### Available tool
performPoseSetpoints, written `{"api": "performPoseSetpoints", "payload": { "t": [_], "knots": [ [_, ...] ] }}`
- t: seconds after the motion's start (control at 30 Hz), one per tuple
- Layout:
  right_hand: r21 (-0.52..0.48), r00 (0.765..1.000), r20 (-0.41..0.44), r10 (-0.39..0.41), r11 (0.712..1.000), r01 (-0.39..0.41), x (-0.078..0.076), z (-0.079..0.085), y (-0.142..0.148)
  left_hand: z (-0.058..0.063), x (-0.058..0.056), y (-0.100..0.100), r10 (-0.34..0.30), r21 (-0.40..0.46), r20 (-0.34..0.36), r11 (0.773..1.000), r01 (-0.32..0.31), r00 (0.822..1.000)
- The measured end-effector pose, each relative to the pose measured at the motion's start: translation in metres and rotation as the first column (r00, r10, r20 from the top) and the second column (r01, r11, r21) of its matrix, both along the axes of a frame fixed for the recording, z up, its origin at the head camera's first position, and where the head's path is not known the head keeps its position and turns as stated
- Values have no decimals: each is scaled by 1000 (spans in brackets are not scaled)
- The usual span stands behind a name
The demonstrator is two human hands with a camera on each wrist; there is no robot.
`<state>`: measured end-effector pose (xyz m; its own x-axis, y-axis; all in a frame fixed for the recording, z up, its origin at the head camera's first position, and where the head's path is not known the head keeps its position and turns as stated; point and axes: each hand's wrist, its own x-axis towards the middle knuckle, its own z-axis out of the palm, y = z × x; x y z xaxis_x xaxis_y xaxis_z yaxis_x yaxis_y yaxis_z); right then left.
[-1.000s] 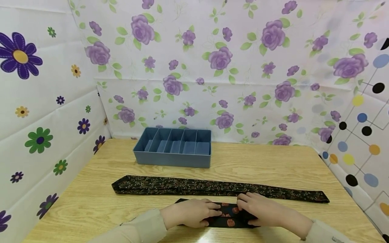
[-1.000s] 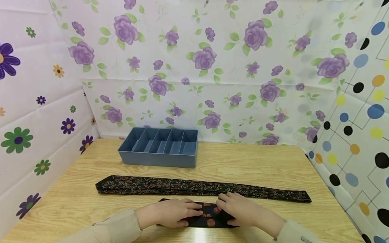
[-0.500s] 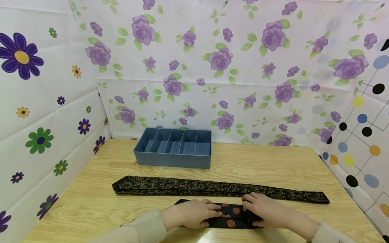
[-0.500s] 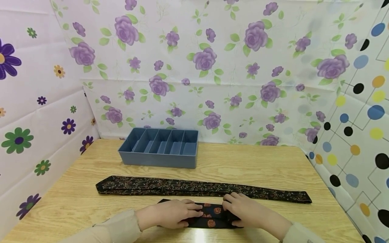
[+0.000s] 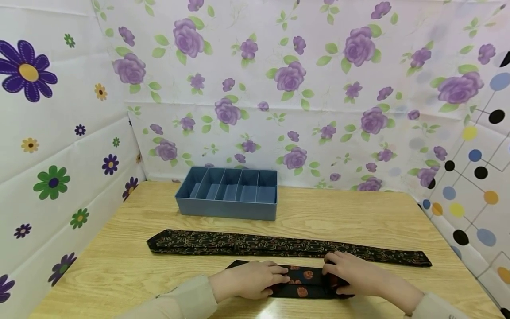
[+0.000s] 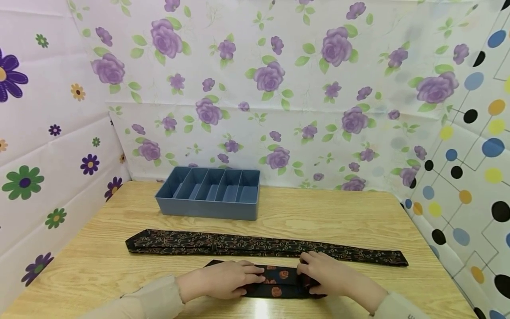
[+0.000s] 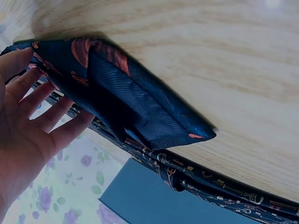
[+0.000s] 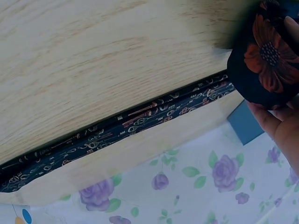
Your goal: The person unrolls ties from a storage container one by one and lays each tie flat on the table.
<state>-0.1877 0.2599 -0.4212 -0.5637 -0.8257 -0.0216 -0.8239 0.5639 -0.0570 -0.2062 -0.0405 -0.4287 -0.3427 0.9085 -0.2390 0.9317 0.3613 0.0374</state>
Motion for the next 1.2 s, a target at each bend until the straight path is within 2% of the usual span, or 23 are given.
{"api": "performPoseSetpoints", "payload": {
  "t": [0.33,0.8,1.0,1.2],
  "knots": [
    [42,998,35,-50,998,49,-3,4,-4,-1,-3,-5,-7,-1,-17,1000,7,1000],
    [62,997,7,-79,995,78,-5,3,-18,0,-6,-27,55,49,45,997,-57,997],
    [28,998,-10,-61,998,61,-4,1,-24,2,-8,-35,76,76,100,994,-83,992],
    [8,998,8,-61,998,61,-4,3,-29,6,-9,-40,103,44,104,993,-108,989]
  ]
}}
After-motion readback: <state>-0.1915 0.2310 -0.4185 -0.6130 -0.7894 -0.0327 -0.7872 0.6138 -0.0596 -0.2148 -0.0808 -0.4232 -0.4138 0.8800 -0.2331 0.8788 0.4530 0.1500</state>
